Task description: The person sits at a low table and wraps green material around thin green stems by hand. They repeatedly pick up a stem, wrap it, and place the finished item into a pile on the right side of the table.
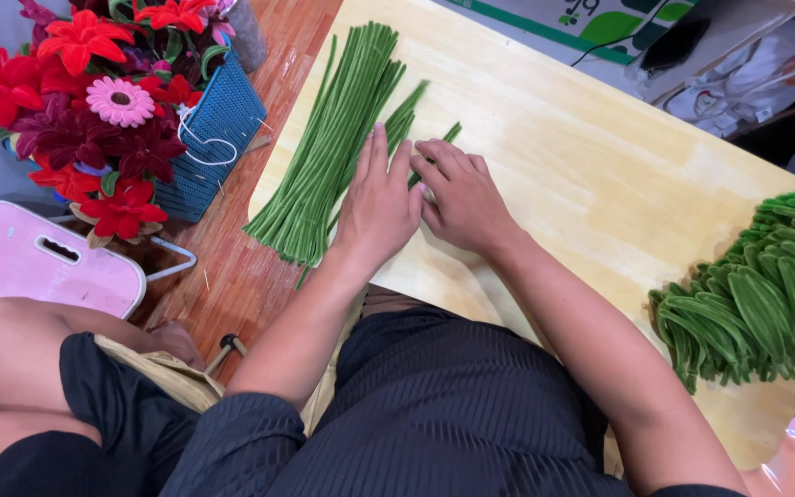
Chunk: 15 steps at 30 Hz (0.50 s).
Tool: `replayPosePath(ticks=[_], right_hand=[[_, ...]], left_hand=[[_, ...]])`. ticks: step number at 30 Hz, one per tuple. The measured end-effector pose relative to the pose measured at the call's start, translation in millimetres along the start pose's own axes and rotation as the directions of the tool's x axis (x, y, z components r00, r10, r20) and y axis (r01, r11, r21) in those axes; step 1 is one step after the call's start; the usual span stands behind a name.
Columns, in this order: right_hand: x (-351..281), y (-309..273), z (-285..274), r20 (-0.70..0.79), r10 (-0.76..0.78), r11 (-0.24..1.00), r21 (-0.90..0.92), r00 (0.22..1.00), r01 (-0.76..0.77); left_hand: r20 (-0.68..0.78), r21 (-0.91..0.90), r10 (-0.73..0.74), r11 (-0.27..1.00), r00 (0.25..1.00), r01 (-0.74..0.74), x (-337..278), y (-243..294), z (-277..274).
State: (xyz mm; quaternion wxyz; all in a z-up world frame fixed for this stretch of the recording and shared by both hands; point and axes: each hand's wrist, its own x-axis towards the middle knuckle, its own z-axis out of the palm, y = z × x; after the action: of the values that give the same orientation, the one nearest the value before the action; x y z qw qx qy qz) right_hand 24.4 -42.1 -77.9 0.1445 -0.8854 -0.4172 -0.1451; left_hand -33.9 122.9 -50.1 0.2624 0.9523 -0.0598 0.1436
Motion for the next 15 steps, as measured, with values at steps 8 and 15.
replayPosePath(ticks=[8,15], right_hand=[[40.6,-29.9,-6.1,0.042,-0.342,0.939,0.038,0.939,0.341],[61.8,-37.3,-6.3,0.324,-0.329,0.942,0.045,0.887,0.333]], left_hand=[[0.136,0.157,-0.34,0.935,0.931,0.319,18.2,-34.6,-76.9],[0.309,0.126,-0.326,0.945,0.893,0.301,34.0,-124.6,-36.1]])
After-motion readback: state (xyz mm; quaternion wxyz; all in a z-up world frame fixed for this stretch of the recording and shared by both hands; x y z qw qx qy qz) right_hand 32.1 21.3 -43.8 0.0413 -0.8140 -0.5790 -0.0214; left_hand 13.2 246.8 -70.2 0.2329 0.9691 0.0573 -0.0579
